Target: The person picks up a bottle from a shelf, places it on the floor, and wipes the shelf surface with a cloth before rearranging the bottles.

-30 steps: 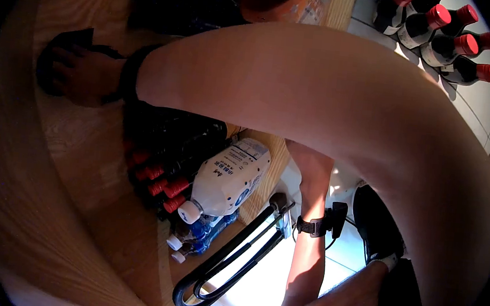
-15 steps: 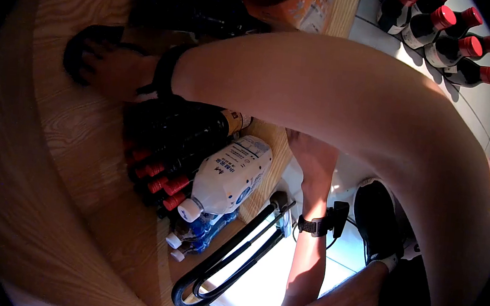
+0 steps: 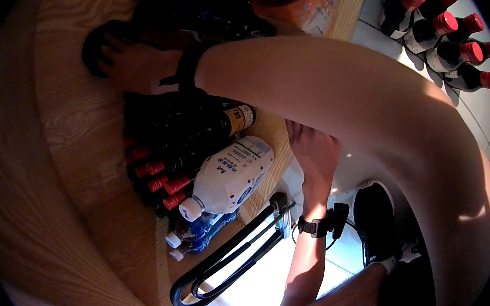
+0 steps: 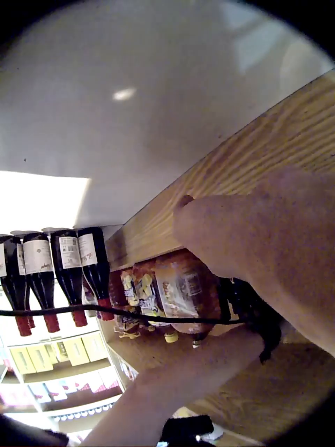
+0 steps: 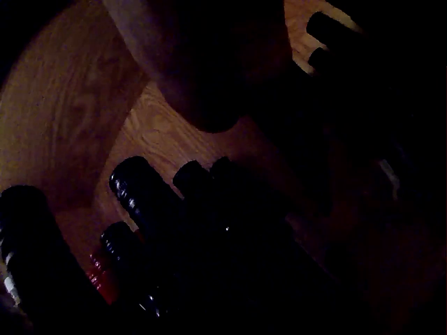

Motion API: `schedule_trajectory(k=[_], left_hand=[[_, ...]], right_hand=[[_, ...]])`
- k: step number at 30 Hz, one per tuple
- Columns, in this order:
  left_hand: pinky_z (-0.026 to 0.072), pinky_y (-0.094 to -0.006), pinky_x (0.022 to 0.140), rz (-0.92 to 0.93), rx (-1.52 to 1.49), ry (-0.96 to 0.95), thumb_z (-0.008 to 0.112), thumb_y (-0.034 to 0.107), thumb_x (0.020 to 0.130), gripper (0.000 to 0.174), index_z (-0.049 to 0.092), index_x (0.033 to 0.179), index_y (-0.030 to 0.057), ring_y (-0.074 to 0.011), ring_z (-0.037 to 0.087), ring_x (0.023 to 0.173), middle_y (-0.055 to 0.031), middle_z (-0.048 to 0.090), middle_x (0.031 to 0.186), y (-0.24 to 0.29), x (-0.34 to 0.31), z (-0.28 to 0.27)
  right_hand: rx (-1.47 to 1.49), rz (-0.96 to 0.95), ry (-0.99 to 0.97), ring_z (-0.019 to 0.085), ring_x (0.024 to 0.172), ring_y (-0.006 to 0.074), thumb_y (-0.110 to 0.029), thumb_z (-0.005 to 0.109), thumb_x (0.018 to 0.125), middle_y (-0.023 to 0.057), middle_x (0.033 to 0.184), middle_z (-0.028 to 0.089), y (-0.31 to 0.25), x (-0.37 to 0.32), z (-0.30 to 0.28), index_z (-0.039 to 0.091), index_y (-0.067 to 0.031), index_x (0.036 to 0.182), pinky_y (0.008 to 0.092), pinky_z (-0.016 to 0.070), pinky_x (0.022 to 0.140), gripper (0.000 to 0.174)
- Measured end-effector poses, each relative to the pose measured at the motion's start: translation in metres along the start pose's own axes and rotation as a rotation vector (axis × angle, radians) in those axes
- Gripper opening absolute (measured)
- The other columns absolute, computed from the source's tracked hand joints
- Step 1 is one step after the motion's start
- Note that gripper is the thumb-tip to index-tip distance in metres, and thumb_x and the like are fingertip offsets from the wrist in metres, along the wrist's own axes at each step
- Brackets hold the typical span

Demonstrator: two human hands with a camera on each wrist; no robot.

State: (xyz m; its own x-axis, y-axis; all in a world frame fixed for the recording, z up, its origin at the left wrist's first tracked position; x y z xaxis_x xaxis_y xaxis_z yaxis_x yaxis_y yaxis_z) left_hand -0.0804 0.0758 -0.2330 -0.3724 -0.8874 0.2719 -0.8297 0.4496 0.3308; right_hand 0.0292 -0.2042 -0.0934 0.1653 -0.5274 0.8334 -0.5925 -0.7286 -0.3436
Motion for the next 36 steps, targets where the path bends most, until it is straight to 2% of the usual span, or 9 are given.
schedule_trajectory(k=[7, 10, 15, 24, 27, 29, 32, 34, 36], left_hand=[[0.034, -0.0582, 0.121, -0.053, -0.033, -0.021, 0.069, 0.019, 0.09, 0.051, 0.057, 0.132, -0.0084, -0.0459, 0.055, 0.132, -0.029, 0.064, 0.127, 0.006, 0.004, -0.009], [0.0333, -0.0579, 0.122, -0.26, -0.06, -0.261, 0.069, 0.017, 0.088, 0.05, 0.058, 0.131, -0.0073, -0.0462, 0.055, 0.132, -0.0292, 0.063, 0.128, -0.003, -0.007, -0.002], [0.033, -0.0576, 0.123, -0.123, -0.017, -0.159, 0.071, 0.014, 0.083, 0.053, 0.059, 0.13, -0.0068, -0.0463, 0.056, 0.13, -0.0291, 0.063, 0.129, -0.005, -0.007, 0.004], [0.0317, -0.0576, 0.123, -0.036, -0.046, -0.058, 0.071, 0.011, 0.081, 0.054, 0.058, 0.13, -0.0077, -0.0469, 0.054, 0.132, -0.0308, 0.061, 0.133, 0.008, 0.011, -0.013], [0.0314, -0.0578, 0.124, -0.087, -0.019, -0.153, 0.071, 0.012, 0.083, 0.054, 0.057, 0.131, -0.008, -0.0474, 0.054, 0.133, -0.0314, 0.06, 0.134, -0.003, -0.002, 0.001], [0.0311, -0.058, 0.124, -0.052, -0.016, -0.127, 0.07, 0.012, 0.084, 0.054, 0.056, 0.132, -0.0084, -0.048, 0.052, 0.134, -0.0319, 0.059, 0.136, -0.003, -0.001, 0.0], [0.0306, -0.0584, 0.124, -0.01, -0.02, -0.073, 0.069, 0.012, 0.085, 0.055, 0.055, 0.134, -0.0091, -0.0492, 0.051, 0.135, -0.0324, 0.058, 0.137, -0.002, 0.001, -0.004], [0.0304, -0.0587, 0.124, -0.019, -0.02, -0.072, 0.069, 0.012, 0.086, 0.055, 0.054, 0.134, -0.0095, -0.0498, 0.05, 0.136, -0.0326, 0.058, 0.137, -0.001, 0.003, -0.004], [0.0302, -0.0588, 0.124, -0.017, 0.013, -0.105, 0.068, 0.012, 0.086, 0.056, 0.053, 0.135, -0.01, -0.0501, 0.048, 0.137, -0.0335, 0.056, 0.138, -0.001, 0.001, -0.003]], right_hand=[[0.187, 0.165, 0.069, 0.034, 0.142, 0.0555, -0.021, 0.059, 0.099, 0.0318, 0.149, 0.045, 0.008, -0.015, 0.011, 0.049, 0.0094, 0.144, 0.0614, 0.0346, 0.118, 0.055], [0.156, 0.122, 0.016, 0.038, 0.14, 0.0536, -0.021, 0.058, 0.1, 0.0313, 0.148, 0.047, 0.008, -0.016, 0.018, 0.05, 0.0103, 0.142, 0.0618, 0.0318, 0.12, 0.053], [0.098, 0.051, -0.157, 0.044, 0.138, 0.0472, -0.017, 0.053, 0.102, 0.0282, 0.147, 0.05, 0.011, -0.027, 0.026, 0.057, 0.0111, 0.136, 0.0628, 0.0259, 0.123, 0.045], [0.025, 0.083, -0.048, 0.045, 0.137, 0.0441, -0.012, 0.051, 0.101, 0.0254, 0.145, 0.053, 0.018, -0.033, 0.038, 0.06, 0.0113, 0.132, 0.06, 0.0269, 0.125, 0.04], [-0.635, -0.246, -0.527, 0.043, 0.139, 0.0446, -0.013, 0.051, 0.101, 0.0253, 0.146, 0.052, 0.017, -0.048, 0.034, 0.058, 0.0089, 0.135, 0.0585, 0.0277, 0.125, 0.041], [-0.059, 0.005, -0.267, 0.042, 0.14, 0.0442, -0.016, 0.053, 0.101, 0.0243, 0.148, 0.05, 0.021, -0.055, 0.019, 0.056, 0.0076, 0.136, 0.0584, 0.0273, 0.125, 0.043], [0.15, 0.216, -0.235, 0.041, 0.141, 0.0459, -0.02, 0.053, 0.102, 0.0256, 0.151, 0.046, 0.023, -0.053, 0.029, 0.053, 0.0082, 0.139, 0.0576, 0.0295, 0.124, 0.046], [0.113, 0.181, -0.234, 0.039, 0.143, 0.046, -0.02, 0.054, 0.103, 0.0271, 0.153, 0.043, 0.037, -0.058, 0.093, 0.048, 0.0082, 0.144, 0.0564, 0.0311, 0.124, 0.05], [0.081, 0.151, -0.232, 0.037, 0.145, 0.0462, -0.02, 0.055, 0.103, 0.0286, 0.155, 0.04, 0.04, -0.064, 0.089, 0.044, 0.0083, 0.148, 0.0553, 0.0327, 0.123, 0.054]])
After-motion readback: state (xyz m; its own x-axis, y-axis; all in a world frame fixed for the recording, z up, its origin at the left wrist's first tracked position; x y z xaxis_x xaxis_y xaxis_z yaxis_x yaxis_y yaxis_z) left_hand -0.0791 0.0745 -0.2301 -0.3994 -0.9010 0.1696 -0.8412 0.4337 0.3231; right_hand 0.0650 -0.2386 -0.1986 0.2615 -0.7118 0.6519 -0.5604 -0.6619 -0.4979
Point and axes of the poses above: each hand's wrist, its own x-axis towards the middle knuckle, its own z-axis out of the palm, y = z × x, the point moved 4 cm from there along x, towards the middle knuckle
